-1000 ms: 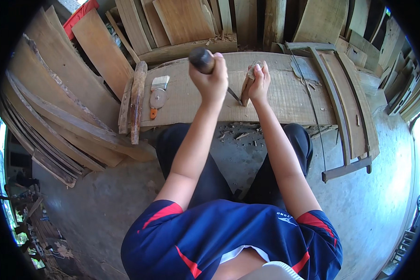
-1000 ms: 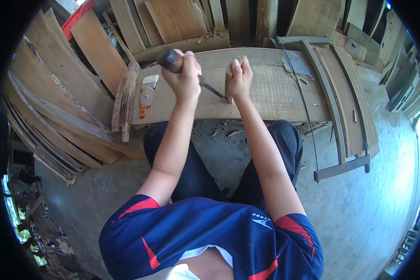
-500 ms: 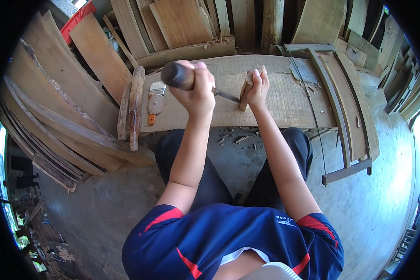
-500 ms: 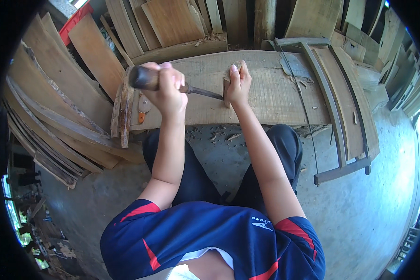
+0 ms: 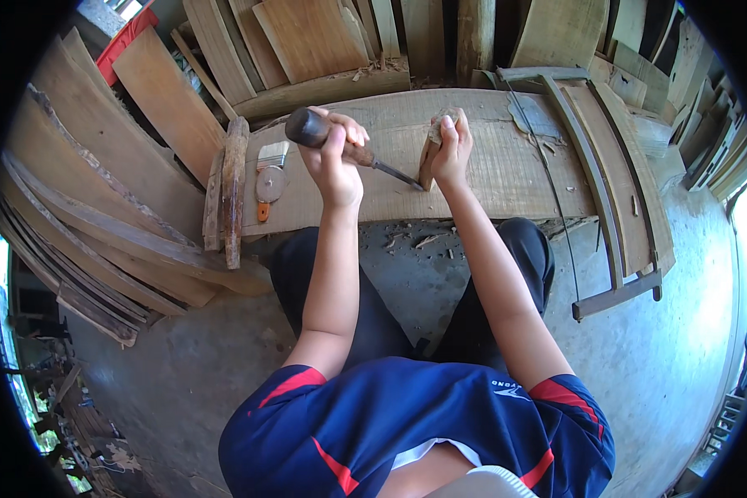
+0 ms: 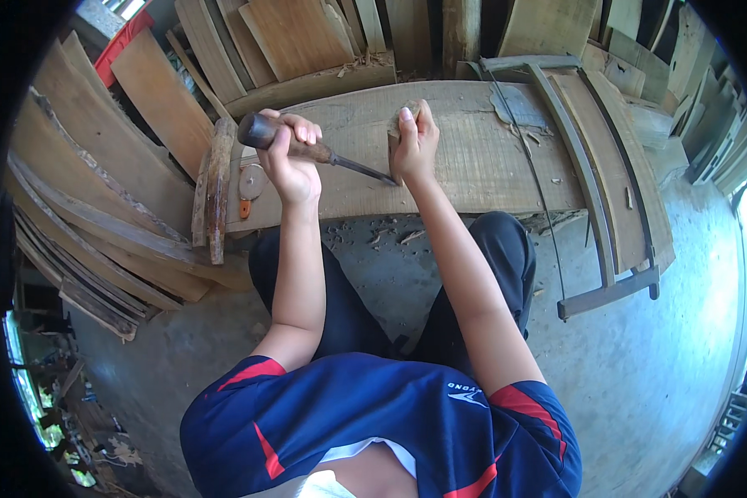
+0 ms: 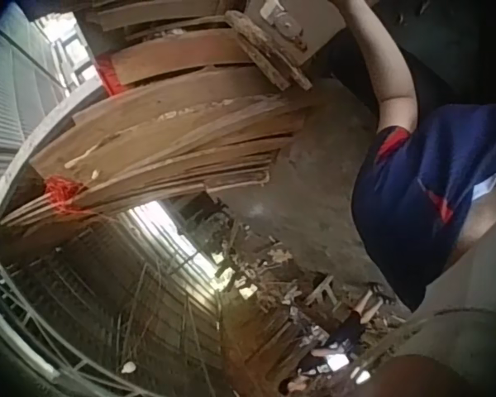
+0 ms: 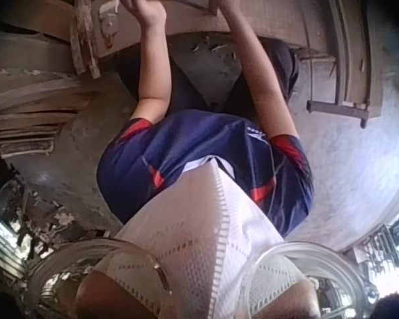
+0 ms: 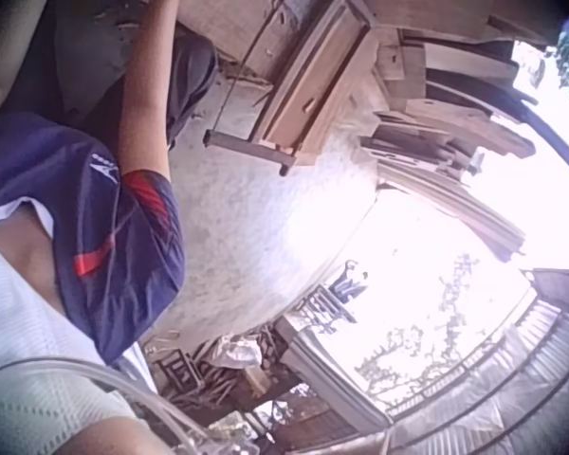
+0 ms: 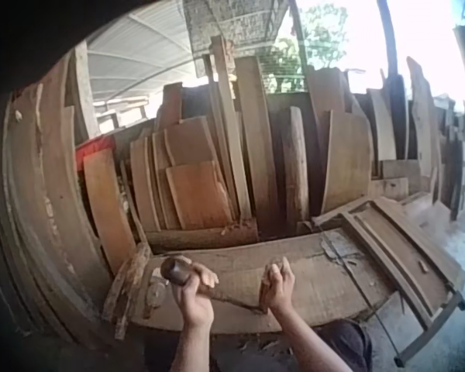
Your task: The person sands a piece of wood with sandpaper, sweeps away wood dust with a brush, carves the wood using a chisel and a wooden mallet, and then sands and brushes the wood piece again.
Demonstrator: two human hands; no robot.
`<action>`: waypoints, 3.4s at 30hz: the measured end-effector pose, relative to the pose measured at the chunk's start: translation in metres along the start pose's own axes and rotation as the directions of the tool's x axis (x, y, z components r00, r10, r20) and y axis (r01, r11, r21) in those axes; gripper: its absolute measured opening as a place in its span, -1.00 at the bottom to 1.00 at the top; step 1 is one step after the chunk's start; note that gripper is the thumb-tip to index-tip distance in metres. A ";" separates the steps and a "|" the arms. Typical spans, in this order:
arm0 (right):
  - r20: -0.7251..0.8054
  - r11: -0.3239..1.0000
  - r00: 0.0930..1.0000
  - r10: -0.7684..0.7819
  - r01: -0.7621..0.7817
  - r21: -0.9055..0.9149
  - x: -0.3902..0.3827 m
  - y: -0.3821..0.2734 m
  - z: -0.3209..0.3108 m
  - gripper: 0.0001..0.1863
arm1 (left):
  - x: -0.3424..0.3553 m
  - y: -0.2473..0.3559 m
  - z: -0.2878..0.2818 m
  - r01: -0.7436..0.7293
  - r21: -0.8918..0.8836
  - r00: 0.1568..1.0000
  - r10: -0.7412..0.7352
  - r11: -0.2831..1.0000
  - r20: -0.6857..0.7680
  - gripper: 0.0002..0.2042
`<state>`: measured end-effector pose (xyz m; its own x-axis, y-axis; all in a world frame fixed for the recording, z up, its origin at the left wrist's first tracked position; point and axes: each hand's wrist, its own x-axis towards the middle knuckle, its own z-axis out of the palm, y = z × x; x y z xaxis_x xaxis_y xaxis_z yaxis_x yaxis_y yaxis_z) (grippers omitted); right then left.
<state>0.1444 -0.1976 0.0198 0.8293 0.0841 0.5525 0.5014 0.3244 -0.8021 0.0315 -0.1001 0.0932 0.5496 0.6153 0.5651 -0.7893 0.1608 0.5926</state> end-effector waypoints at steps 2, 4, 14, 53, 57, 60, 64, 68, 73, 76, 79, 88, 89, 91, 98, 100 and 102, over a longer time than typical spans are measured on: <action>-0.010 0.999 1.000 -0.004 0.004 0.035 -0.001 0.001 0.002 -0.72 | 0.001 0.003 -0.002 -0.047 0.090 0.983 0.030 0.995 0.179 -0.70; -0.013 0.999 1.000 -0.021 0.022 0.044 0.000 0.002 0.000 -0.72 | -0.004 0.008 0.000 0.074 0.215 0.954 -0.132 0.974 0.268 -0.69; -0.058 1.000 0.998 -0.020 0.019 -0.020 -0.003 0.000 0.006 -0.71 | 0.002 -0.010 0.018 0.018 0.387 1.000 -0.018 0.922 -0.004 -0.87; -0.183 0.997 0.983 -0.032 0.019 -0.068 -0.007 -0.009 0.010 -0.78 | 0.036 -0.024 0.055 -0.147 0.522 0.946 0.273 0.840 -0.173 -0.82; -0.180 0.997 0.982 -0.057 0.048 -0.058 -0.011 -0.005 0.006 -0.79 | 0.023 -0.021 0.072 -0.307 0.594 0.916 0.400 0.744 -0.027 -0.84; -0.201 0.994 0.977 -0.066 0.047 -0.099 -0.010 -0.007 0.011 -0.79 | 0.027 -0.023 0.068 -0.282 0.612 0.926 0.377 0.738 -0.029 -0.84; -0.198 0.994 0.979 -0.056 0.035 -0.105 -0.007 -0.010 0.012 -0.77 | 0.034 -0.027 0.063 -0.288 0.592 0.924 0.381 0.753 -0.035 -0.84; -0.195 0.989 0.977 -0.083 0.057 -0.133 -0.007 -0.004 0.011 -0.77 | 0.029 -0.031 0.058 -0.212 0.527 0.969 0.246 0.823 0.005 -0.84; -0.230 0.989 0.969 -0.087 0.055 -0.139 -0.009 -0.010 0.013 -0.75 | 0.030 -0.021 0.060 -0.264 0.595 0.923 0.378 0.759 -0.073 -0.84; -0.214 0.986 0.972 -0.099 0.066 -0.153 -0.012 -0.010 0.013 -0.74 | 0.023 -0.039 0.043 -0.270 0.667 0.871 0.472 0.695 -0.139 -0.82; -0.236 0.989 0.968 -0.091 0.060 -0.139 -0.008 -0.001 0.006 -0.74 | 0.007 -0.042 0.058 -0.326 0.654 0.893 0.449 0.683 -0.023 -0.83; -0.218 0.993 0.972 -0.091 0.073 -0.090 -0.008 -0.007 0.010 -0.77 | 0.008 -0.056 0.014 -0.135 0.476 0.991 0.125 0.869 0.054 -0.85; -0.205 0.993 0.974 -0.093 0.075 -0.093 -0.008 -0.006 0.010 -0.77 | 0.006 -0.056 0.012 -0.159 0.475 0.987 0.152 0.865 0.053 -0.83; -0.182 0.991 0.978 -0.100 0.081 -0.106 -0.007 -0.004 0.010 -0.77 | 0.012 -0.056 0.008 -0.180 0.521 0.976 0.217 0.835 -0.010 -0.82; -0.155 0.989 0.981 -0.113 0.096 -0.111 -0.006 0.005 0.001 -0.76 | 0.033 -0.015 0.033 -0.169 0.387 0.944 0.262 0.907 -0.200 -0.82; -0.163 0.992 0.981 -0.107 0.095 -0.081 -0.006 0.000 0.005 -0.77 | 0.034 -0.008 0.041 -0.203 0.384 0.939 0.290 0.901 -0.185 -0.82; -0.155 0.993 0.983 -0.103 0.092 -0.076 -0.006 -0.003 0.009 -0.78 | 0.040 -0.017 0.037 -0.274 0.485 0.926 0.365 0.830 -0.101 -0.82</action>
<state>0.1354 -0.1907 0.0206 0.8013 -0.0966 0.5904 0.5930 0.2585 -0.7626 0.0777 -0.1069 0.1273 0.1933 0.7060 0.6814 -0.6734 -0.4096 0.6155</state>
